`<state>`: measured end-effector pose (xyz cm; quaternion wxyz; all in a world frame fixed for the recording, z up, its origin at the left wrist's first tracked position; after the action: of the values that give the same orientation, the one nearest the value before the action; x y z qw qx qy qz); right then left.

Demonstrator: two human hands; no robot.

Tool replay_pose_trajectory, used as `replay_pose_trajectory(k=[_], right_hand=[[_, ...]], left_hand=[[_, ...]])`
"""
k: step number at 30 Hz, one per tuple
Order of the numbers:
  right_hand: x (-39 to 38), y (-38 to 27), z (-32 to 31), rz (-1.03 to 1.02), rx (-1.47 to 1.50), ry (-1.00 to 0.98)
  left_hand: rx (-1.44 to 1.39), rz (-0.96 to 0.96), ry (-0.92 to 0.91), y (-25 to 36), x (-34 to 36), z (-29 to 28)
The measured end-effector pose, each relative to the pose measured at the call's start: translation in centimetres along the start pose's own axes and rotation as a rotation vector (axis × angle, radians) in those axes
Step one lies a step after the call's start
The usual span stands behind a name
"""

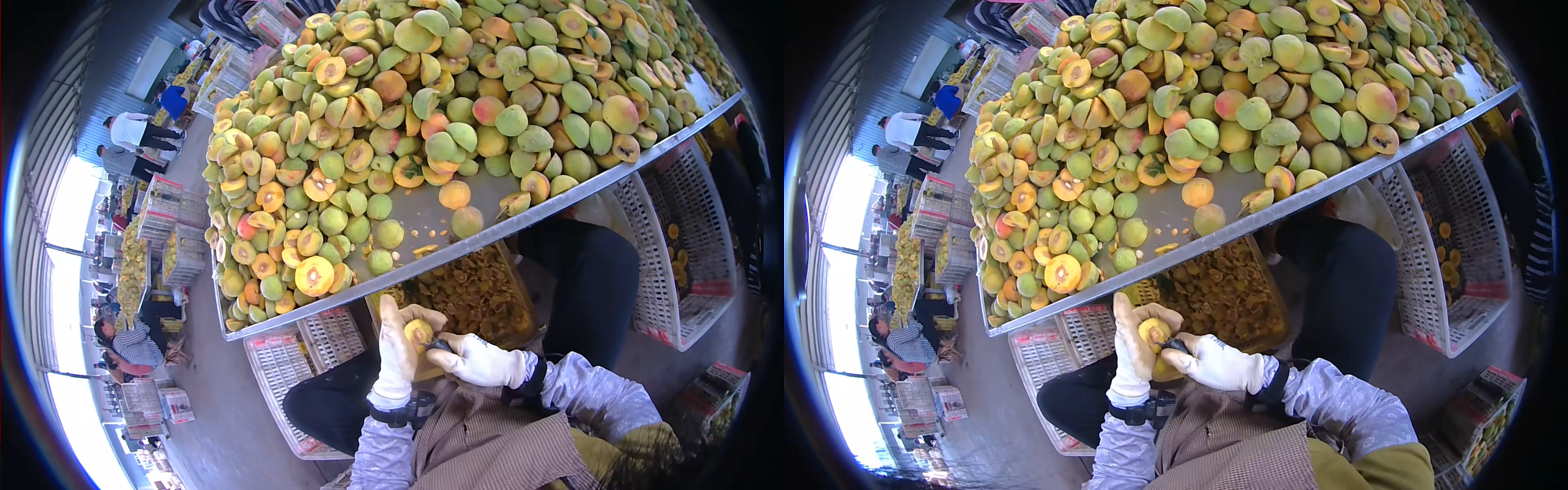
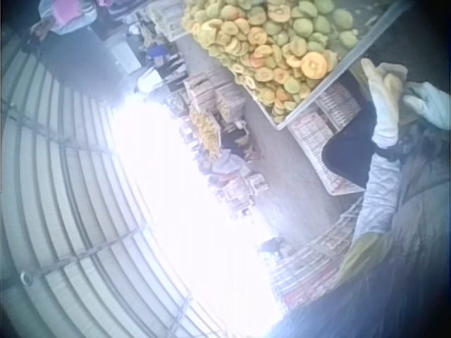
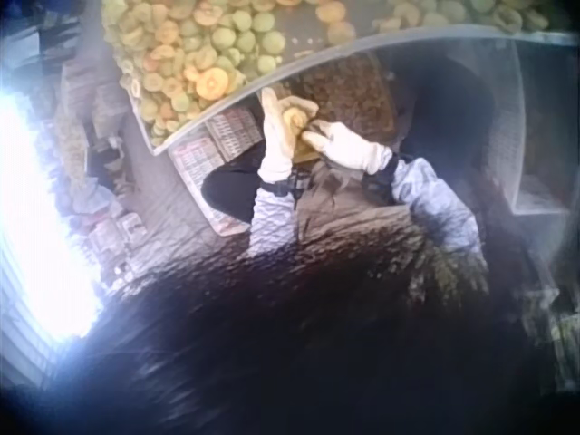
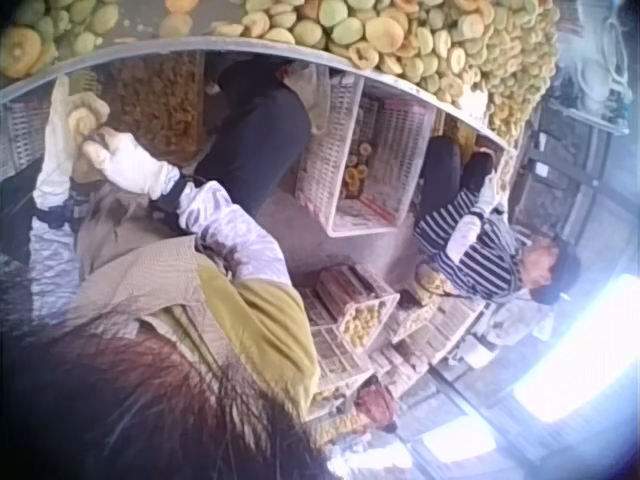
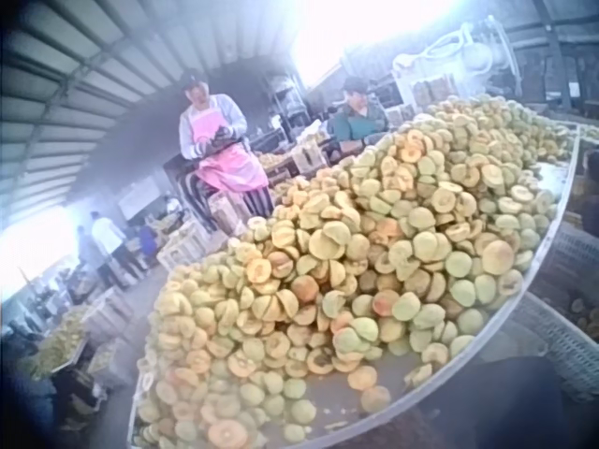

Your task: Halving and pitting apricots into a yellow plastic crate using a manual pitting tool.

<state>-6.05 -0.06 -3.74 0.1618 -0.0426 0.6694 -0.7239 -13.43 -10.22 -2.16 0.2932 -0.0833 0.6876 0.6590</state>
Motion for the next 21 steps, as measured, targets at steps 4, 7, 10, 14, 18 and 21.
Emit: replay_pose_trajectory(k=[4,7,10,14,18,21], right_hand=[[-0.1,0.2,0.0,-0.058,-0.146,0.038],[-0.3,1.7,1.2,0.095,0.163,-0.147],[-1.4,2.0,2.8,0.26,0.623,-0.309],[-1.9,1.3,2.6,0.3,0.651,-0.354],[-2.1,2.3,2.9,0.341,0.634,-0.359],[-2.4,2.5,3.0,0.432,0.949,-0.362]], left_hand=[[0.243,0.541,0.269,0.3,-2.2,0.2],[0.268,0.674,0.244,0.0,-2.1,0.2],[-0.109,0.361,0.001,0.1,0.0,0.9],[-0.372,-0.021,-0.18,-1.3,0.9,2.4],[-0.247,-0.202,0.026,-3.7,0.4,1.6],[-0.495,-0.185,-0.011,-5.1,1.2,2.0]])
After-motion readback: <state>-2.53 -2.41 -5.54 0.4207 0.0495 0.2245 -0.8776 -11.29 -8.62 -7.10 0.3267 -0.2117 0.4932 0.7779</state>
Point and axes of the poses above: each hand's wrist, its own x-axis towards the middle knuckle, its own z-axis out of the palm, y = z × x, the point moved 8 cm from there along x, towards the middle knuckle, and after that the axes turned 7 degrees about -z, right-handed, at the moved point
